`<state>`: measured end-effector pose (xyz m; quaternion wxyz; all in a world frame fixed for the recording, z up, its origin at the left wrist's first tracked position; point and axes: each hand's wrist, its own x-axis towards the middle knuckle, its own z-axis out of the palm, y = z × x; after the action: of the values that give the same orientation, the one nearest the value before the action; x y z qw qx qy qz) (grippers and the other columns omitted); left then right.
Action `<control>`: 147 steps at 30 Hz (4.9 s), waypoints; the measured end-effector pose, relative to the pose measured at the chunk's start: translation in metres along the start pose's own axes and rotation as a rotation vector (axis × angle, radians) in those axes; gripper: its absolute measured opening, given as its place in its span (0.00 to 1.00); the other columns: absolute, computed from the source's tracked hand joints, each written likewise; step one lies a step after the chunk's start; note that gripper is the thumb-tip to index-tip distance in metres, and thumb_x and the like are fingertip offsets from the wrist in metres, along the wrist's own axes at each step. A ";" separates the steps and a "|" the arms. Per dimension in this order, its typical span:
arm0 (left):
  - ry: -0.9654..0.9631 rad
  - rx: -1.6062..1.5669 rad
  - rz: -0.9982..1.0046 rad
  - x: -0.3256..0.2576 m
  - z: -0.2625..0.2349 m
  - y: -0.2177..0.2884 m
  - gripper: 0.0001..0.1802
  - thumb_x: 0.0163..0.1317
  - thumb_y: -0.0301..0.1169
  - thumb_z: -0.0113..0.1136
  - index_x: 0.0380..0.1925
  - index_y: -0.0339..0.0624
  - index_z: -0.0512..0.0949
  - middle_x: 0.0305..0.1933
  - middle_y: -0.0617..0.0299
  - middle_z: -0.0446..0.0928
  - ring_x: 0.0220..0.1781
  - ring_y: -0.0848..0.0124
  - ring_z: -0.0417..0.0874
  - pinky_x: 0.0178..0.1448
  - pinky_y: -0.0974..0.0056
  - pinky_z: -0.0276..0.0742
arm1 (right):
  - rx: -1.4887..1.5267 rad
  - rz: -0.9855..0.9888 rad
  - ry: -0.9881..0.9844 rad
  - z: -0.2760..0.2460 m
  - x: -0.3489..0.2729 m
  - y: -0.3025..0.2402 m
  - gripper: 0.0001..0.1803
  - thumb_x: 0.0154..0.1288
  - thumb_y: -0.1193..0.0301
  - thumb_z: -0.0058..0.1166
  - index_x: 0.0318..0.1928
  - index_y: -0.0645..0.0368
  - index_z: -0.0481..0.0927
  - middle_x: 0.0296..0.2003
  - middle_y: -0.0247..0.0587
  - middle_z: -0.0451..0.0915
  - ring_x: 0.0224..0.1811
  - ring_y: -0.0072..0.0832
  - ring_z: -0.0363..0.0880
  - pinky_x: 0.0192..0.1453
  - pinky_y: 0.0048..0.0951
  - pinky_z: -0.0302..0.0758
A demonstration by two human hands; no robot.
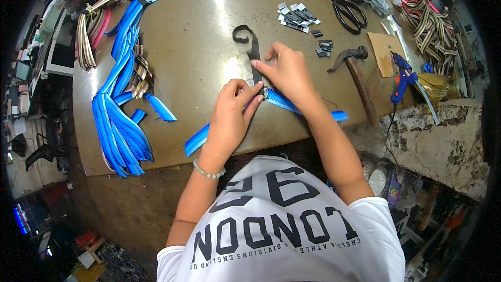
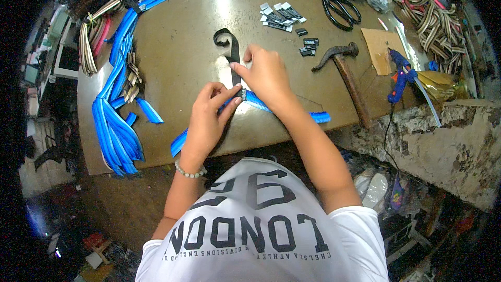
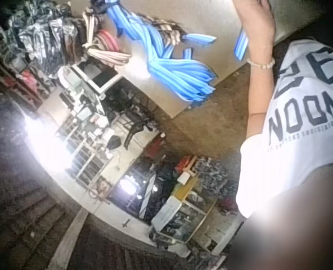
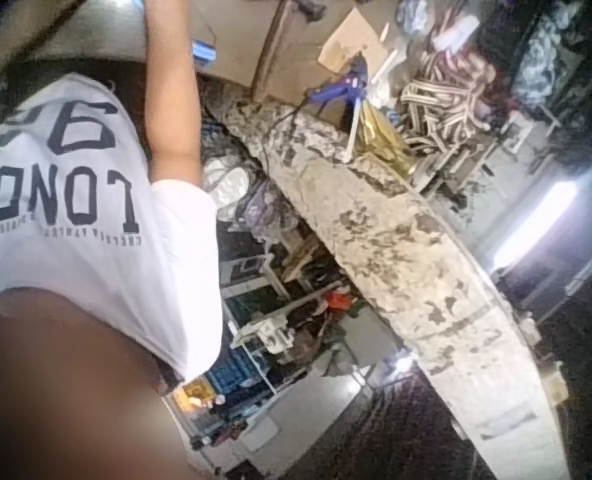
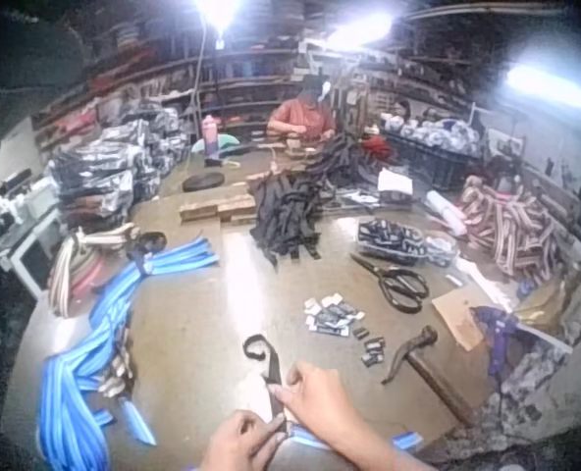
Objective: The person assembles a strap by attaching blue ribbons to a black strap using a hot glue gun and metal clips. They repeatedly apply glue, position the ribbons, and secure them with clips while working at a cluttered table.
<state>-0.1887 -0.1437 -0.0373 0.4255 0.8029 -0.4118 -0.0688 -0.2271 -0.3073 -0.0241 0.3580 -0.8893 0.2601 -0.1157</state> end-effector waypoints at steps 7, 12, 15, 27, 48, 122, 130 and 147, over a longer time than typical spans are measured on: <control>0.022 -0.013 -0.016 -0.003 0.006 -0.005 0.14 0.59 0.26 0.66 0.46 0.38 0.84 0.37 0.54 0.73 0.37 0.63 0.76 0.42 0.62 0.74 | -0.086 -0.575 -0.064 -0.018 -0.060 0.023 0.16 0.58 0.80 0.53 0.48 0.63 0.80 0.48 0.46 0.80 0.46 0.44 0.78 0.50 0.39 0.77; 0.036 -0.028 -0.021 -0.002 0.008 -0.007 0.14 0.60 0.25 0.66 0.46 0.38 0.84 0.36 0.57 0.73 0.34 0.68 0.75 0.38 0.66 0.73 | -0.324 -0.762 -0.151 -0.023 -0.066 0.047 0.21 0.55 0.75 0.52 0.52 0.61 0.80 0.54 0.36 0.78 0.47 0.35 0.75 0.51 0.31 0.77; 0.029 -0.037 -0.032 -0.001 0.007 -0.005 0.14 0.60 0.25 0.66 0.47 0.39 0.84 0.36 0.57 0.73 0.34 0.68 0.75 0.38 0.67 0.73 | -0.391 -0.867 -0.100 -0.024 -0.060 0.046 0.21 0.57 0.72 0.51 0.53 0.61 0.80 0.54 0.34 0.78 0.48 0.32 0.75 0.50 0.30 0.77; -0.030 -0.077 -0.103 0.001 0.003 0.002 0.15 0.59 0.27 0.65 0.47 0.37 0.83 0.38 0.54 0.73 0.39 0.61 0.76 0.45 0.61 0.74 | -0.369 -0.890 0.010 -0.018 -0.062 0.051 0.21 0.58 0.71 0.50 0.53 0.61 0.80 0.55 0.35 0.78 0.49 0.31 0.76 0.49 0.30 0.76; 0.291 0.004 -0.035 -0.030 0.003 -0.007 0.09 0.63 0.18 0.55 0.44 0.33 0.75 0.44 0.52 0.70 0.39 0.63 0.76 0.44 0.63 0.75 | -0.147 -0.237 -0.092 -0.032 -0.117 0.010 0.17 0.67 0.64 0.58 0.36 0.64 0.69 0.20 0.57 0.75 0.24 0.56 0.77 0.25 0.49 0.72; 0.125 0.036 -0.114 -0.015 0.006 0.007 0.10 0.58 0.17 0.59 0.39 0.40 0.83 0.36 0.54 0.73 0.32 0.60 0.79 0.37 0.60 0.76 | -0.257 -0.722 -0.064 0.011 -0.090 0.013 0.17 0.52 0.75 0.54 0.44 0.67 0.79 0.37 0.41 0.76 0.43 0.37 0.77 0.44 0.31 0.79; 0.097 0.171 -0.043 -0.015 0.007 0.007 0.12 0.58 0.17 0.60 0.41 0.39 0.83 0.37 0.52 0.73 0.33 0.58 0.79 0.38 0.59 0.76 | -0.405 -0.704 -0.400 -0.007 -0.125 -0.006 0.20 0.52 0.75 0.55 0.47 0.67 0.78 0.38 0.42 0.76 0.45 0.37 0.77 0.41 0.28 0.79; 0.104 0.036 -0.194 -0.022 -0.012 0.012 0.08 0.61 0.25 0.61 0.41 0.41 0.81 0.37 0.56 0.75 0.35 0.59 0.79 0.38 0.58 0.75 | -0.026 0.191 0.889 -0.182 -0.072 0.220 0.22 0.65 0.56 0.63 0.44 0.64 0.76 0.34 0.40 0.82 0.29 0.24 0.79 0.37 0.28 0.77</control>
<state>-0.2046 -0.1238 -0.0257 0.4230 0.8491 -0.3105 -0.0605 -0.4422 -0.5073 -0.0487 0.2093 -0.7298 0.4706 -0.4495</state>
